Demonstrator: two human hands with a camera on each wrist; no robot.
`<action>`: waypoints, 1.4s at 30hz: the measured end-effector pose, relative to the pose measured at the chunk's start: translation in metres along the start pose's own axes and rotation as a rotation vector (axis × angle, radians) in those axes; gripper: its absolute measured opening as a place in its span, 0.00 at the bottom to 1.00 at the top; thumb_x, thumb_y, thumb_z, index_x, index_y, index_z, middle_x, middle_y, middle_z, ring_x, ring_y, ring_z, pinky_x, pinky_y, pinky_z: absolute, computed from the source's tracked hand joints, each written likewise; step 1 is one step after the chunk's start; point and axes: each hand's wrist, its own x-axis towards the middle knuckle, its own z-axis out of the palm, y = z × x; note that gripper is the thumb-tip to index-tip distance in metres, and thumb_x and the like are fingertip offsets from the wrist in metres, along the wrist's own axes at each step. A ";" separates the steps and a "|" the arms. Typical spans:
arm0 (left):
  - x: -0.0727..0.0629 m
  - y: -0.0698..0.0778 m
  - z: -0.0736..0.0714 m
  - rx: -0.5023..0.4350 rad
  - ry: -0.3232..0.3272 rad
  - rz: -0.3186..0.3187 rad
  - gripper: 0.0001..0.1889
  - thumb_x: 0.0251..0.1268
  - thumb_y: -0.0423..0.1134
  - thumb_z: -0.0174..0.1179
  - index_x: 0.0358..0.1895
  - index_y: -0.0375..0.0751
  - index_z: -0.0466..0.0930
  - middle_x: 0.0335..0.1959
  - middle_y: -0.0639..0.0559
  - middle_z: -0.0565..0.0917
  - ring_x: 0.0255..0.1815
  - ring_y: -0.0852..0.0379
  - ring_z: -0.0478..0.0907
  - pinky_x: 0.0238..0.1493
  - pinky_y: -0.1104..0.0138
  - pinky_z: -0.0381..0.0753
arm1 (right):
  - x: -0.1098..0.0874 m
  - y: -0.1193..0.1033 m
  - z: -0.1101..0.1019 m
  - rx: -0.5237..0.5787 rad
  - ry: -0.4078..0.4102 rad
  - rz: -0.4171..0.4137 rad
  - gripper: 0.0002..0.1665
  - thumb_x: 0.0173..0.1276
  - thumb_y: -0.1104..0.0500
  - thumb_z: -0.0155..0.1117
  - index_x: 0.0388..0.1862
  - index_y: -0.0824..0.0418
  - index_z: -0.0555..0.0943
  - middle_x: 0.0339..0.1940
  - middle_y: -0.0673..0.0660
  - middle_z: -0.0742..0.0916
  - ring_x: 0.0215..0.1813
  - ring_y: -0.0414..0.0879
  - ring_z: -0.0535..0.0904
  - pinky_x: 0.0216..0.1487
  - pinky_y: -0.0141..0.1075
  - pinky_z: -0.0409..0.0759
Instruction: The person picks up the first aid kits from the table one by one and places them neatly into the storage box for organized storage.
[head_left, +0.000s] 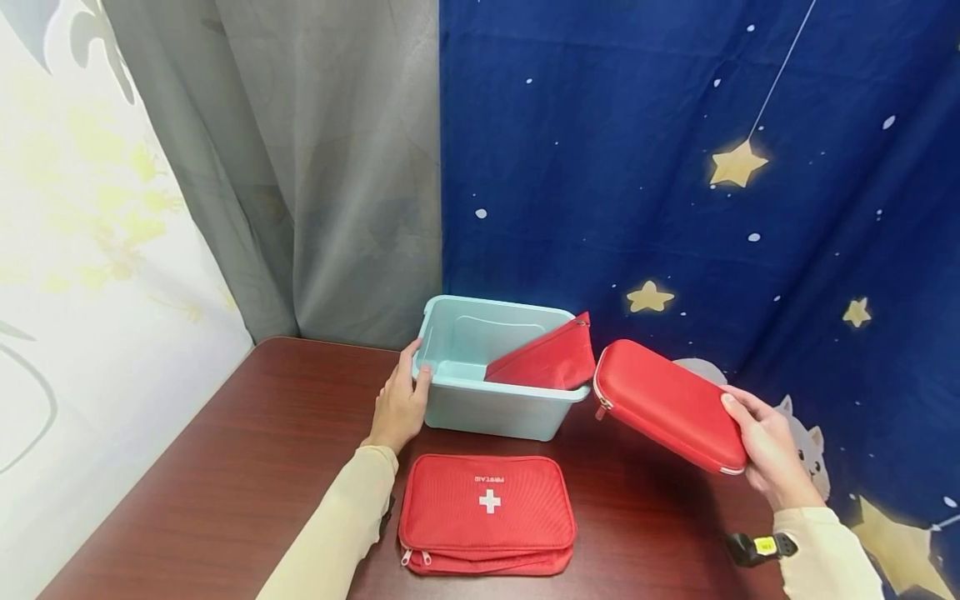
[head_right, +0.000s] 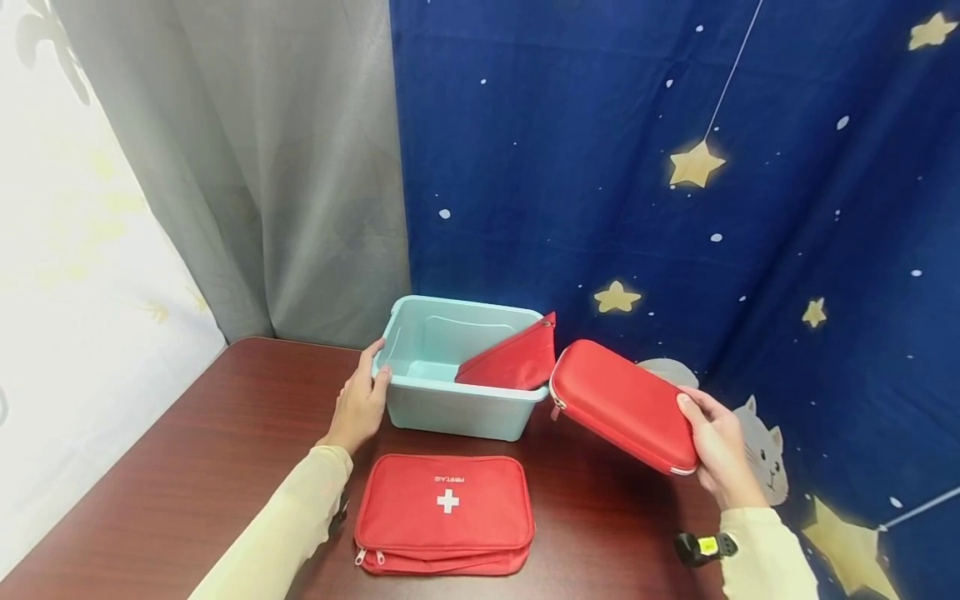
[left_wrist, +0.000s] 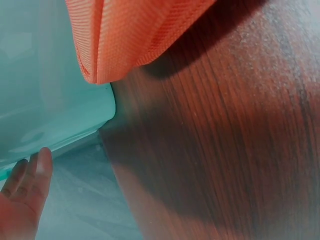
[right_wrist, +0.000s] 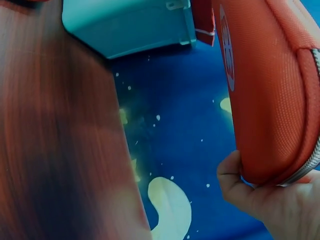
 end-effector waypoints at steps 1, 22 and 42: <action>0.000 0.000 0.000 0.000 -0.001 -0.001 0.27 0.78 0.54 0.42 0.77 0.63 0.56 0.71 0.46 0.71 0.64 0.41 0.74 0.57 0.40 0.72 | 0.001 -0.001 0.001 -0.002 -0.002 -0.003 0.09 0.76 0.55 0.59 0.45 0.39 0.82 0.36 0.41 0.84 0.34 0.37 0.85 0.33 0.33 0.84; -0.001 0.001 0.001 -0.004 -0.019 -0.015 0.27 0.78 0.55 0.42 0.77 0.64 0.55 0.71 0.45 0.70 0.65 0.42 0.73 0.58 0.40 0.71 | 0.013 -0.012 0.031 -0.076 0.006 -0.042 0.09 0.75 0.57 0.60 0.42 0.41 0.83 0.34 0.41 0.84 0.30 0.36 0.83 0.31 0.31 0.83; 0.001 0.000 -0.001 -0.004 -0.007 0.000 0.27 0.78 0.54 0.42 0.77 0.63 0.55 0.70 0.45 0.71 0.64 0.41 0.74 0.58 0.40 0.72 | 0.029 -0.023 0.059 -0.245 0.028 -0.038 0.28 0.77 0.56 0.56 0.68 0.71 0.68 0.37 0.39 0.81 0.33 0.33 0.81 0.35 0.28 0.83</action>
